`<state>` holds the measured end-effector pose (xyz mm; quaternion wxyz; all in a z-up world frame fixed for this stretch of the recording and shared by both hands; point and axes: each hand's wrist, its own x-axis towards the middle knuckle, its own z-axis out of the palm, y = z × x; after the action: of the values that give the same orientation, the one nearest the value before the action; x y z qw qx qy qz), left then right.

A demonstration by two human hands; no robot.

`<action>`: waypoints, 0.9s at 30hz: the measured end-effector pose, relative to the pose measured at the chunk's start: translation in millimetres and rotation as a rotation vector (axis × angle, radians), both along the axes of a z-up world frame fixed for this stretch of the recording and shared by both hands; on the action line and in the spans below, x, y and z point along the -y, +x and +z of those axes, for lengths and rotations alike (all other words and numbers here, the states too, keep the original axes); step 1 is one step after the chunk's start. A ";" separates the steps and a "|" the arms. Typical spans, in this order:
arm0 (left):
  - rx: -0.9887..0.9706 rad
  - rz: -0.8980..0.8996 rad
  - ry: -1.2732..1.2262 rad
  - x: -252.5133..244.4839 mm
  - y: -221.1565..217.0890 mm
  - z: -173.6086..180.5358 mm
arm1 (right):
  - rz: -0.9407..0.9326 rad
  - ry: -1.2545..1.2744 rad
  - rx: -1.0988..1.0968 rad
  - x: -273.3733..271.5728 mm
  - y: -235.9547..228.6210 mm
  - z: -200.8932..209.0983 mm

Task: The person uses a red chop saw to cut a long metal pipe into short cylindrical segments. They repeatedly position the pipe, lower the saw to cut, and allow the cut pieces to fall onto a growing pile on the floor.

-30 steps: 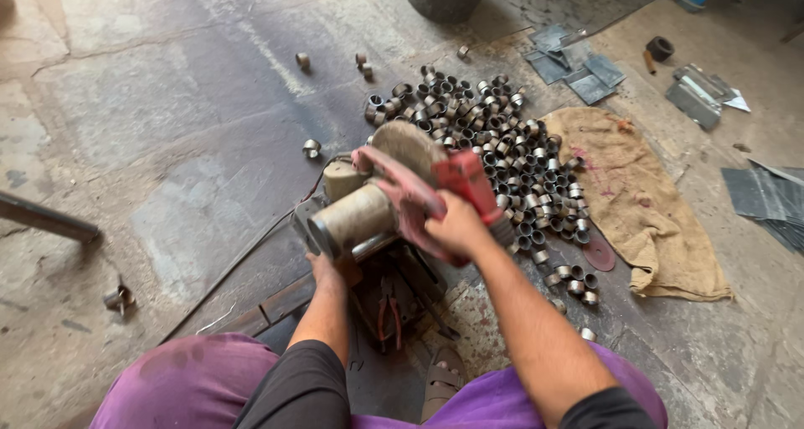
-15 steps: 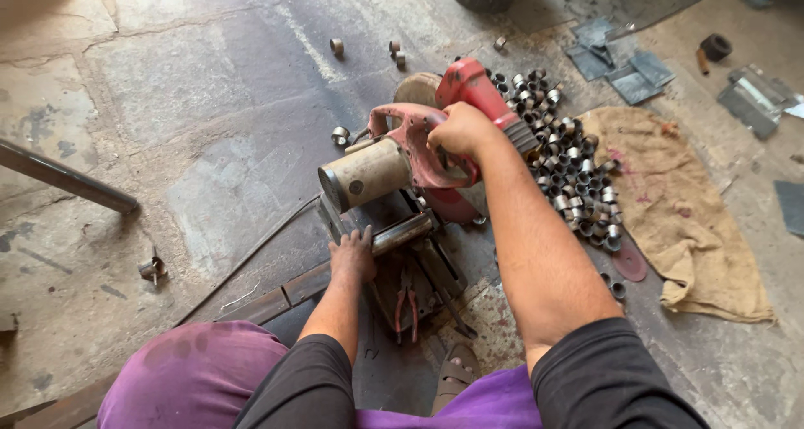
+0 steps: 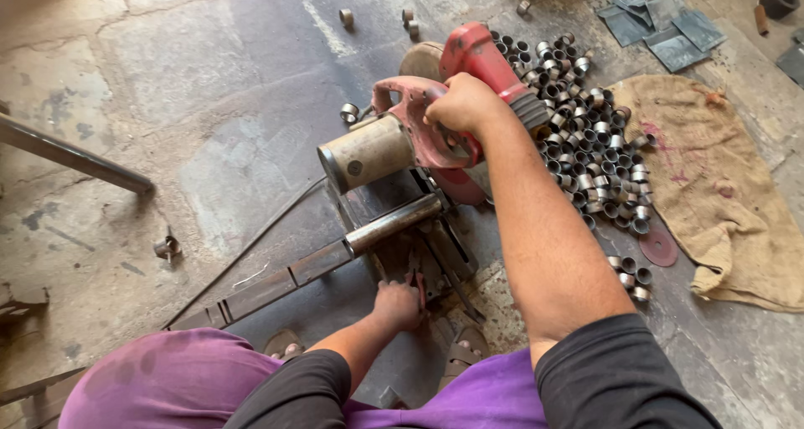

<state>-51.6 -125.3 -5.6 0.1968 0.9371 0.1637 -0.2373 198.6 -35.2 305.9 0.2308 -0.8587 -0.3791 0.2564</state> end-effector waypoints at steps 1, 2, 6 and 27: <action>0.031 0.016 0.029 10.0 2.0 -8.4 | -0.005 0.002 0.007 -0.4 0.8 -0.9; 0.063 0.033 0.057 18.3 5.3 -17.6 | -0.011 0.004 0.014 -0.5 0.5 -2.0; 0.018 0.065 0.053 31.7 29.8 -56.6 | -0.025 0.030 -0.046 -3.7 -2.1 -1.0; 0.014 0.486 0.051 -31.4 -30.4 -31.4 | -0.010 0.028 -0.028 -4.0 11.9 -15.0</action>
<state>-82.0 -93.9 -37.1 0.2255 0.8765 0.3889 -0.1723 210.5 -31.2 290.9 0.2496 -0.8536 -0.3749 0.2619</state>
